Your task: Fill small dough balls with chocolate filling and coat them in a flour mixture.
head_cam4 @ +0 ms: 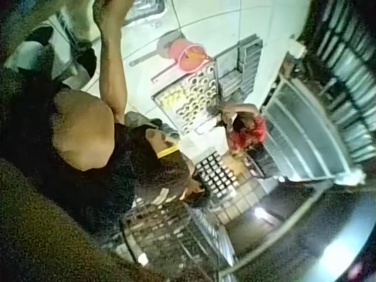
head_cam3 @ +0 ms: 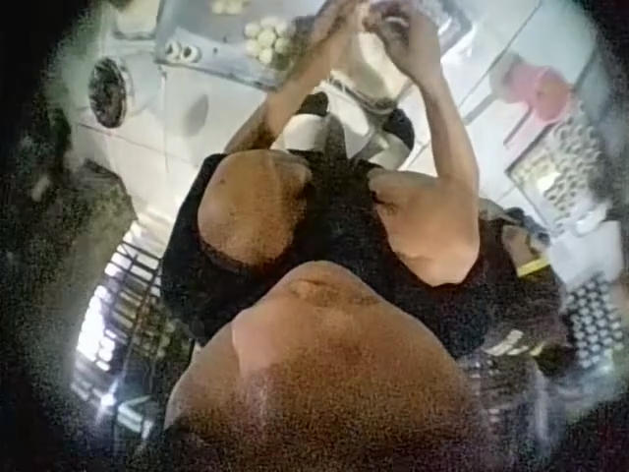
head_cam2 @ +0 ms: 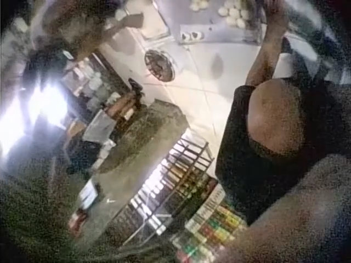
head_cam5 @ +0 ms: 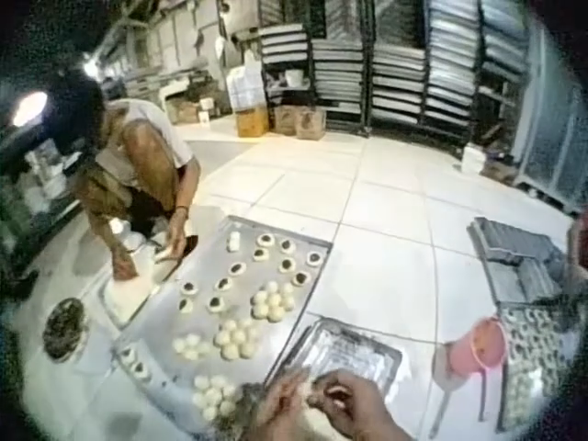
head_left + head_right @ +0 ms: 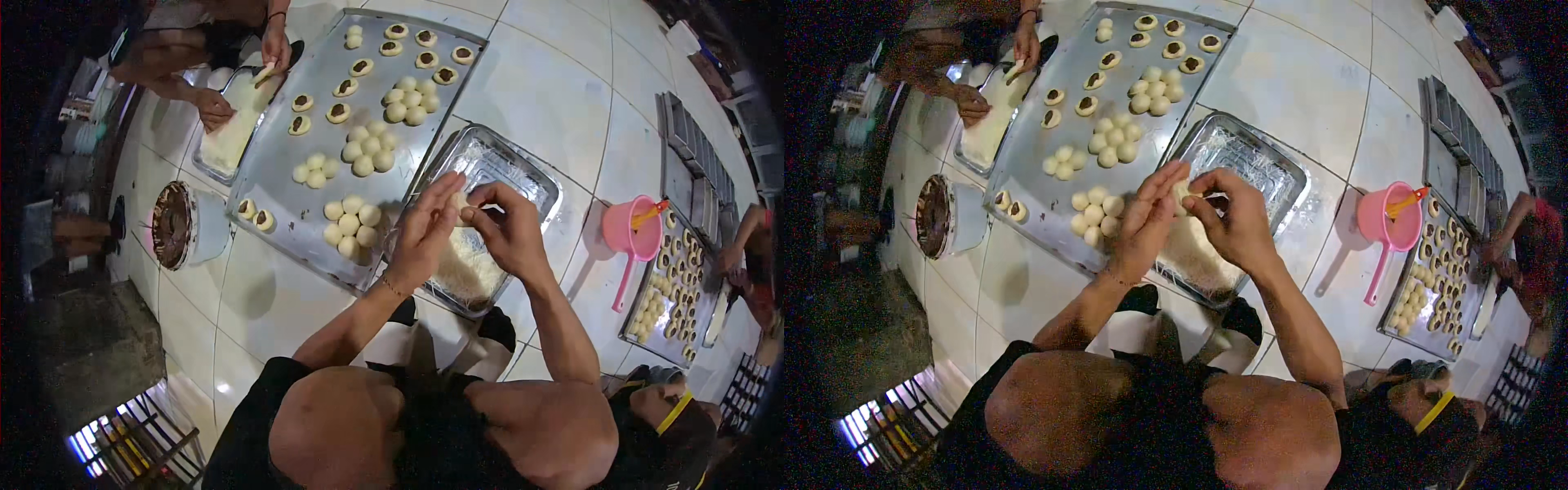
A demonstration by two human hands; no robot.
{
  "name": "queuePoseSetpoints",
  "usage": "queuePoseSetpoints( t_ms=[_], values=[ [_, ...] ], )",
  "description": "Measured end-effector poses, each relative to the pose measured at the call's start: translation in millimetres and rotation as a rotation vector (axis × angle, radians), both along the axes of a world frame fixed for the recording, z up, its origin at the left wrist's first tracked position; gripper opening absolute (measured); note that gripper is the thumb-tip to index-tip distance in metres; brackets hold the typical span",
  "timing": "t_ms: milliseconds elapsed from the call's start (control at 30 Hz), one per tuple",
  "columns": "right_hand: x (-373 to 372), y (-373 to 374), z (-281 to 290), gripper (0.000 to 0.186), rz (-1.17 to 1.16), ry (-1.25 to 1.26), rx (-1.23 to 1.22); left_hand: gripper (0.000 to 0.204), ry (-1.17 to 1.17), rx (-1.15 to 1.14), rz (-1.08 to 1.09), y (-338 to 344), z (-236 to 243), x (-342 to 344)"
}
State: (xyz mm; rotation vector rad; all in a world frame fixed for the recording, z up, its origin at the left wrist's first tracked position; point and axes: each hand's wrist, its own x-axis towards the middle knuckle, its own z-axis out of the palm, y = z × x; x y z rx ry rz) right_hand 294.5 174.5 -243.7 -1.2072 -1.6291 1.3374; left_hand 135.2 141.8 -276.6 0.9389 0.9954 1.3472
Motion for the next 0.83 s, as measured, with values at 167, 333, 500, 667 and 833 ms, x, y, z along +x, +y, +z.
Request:
queuePoseSetpoints(
  t_ms=[167,333,500,667,833],
  values=[
    [-12.1,9.9,14.5,0.017,0.116,0.017,0.135,0.036,0.021,-0.121,0.072,-5.6,7.1,-16.0],
    [-45.2,47.0,42.6,0.016,0.355,-0.191,0.02,0.029,-0.242,-0.15,0.157,-10.6,23.5,-33.0],
    [-114.7,73.1,42.5,0.013,0.581,-0.33,-0.143,0.03,-0.717,-0.243,0.138,-11.1,1.7,-84.3],
    [-185.7,79.4,-2.2,0.014,0.755,-0.379,-0.082,0.029,-0.982,-0.462,0.196,-17.6,-42.3,-155.2],
    [-238.3,66.9,-73.7,0.038,0.615,-0.17,0.043,0.03,-0.413,-0.37,0.372,-19.4,-84.0,-226.0]
  ],
)
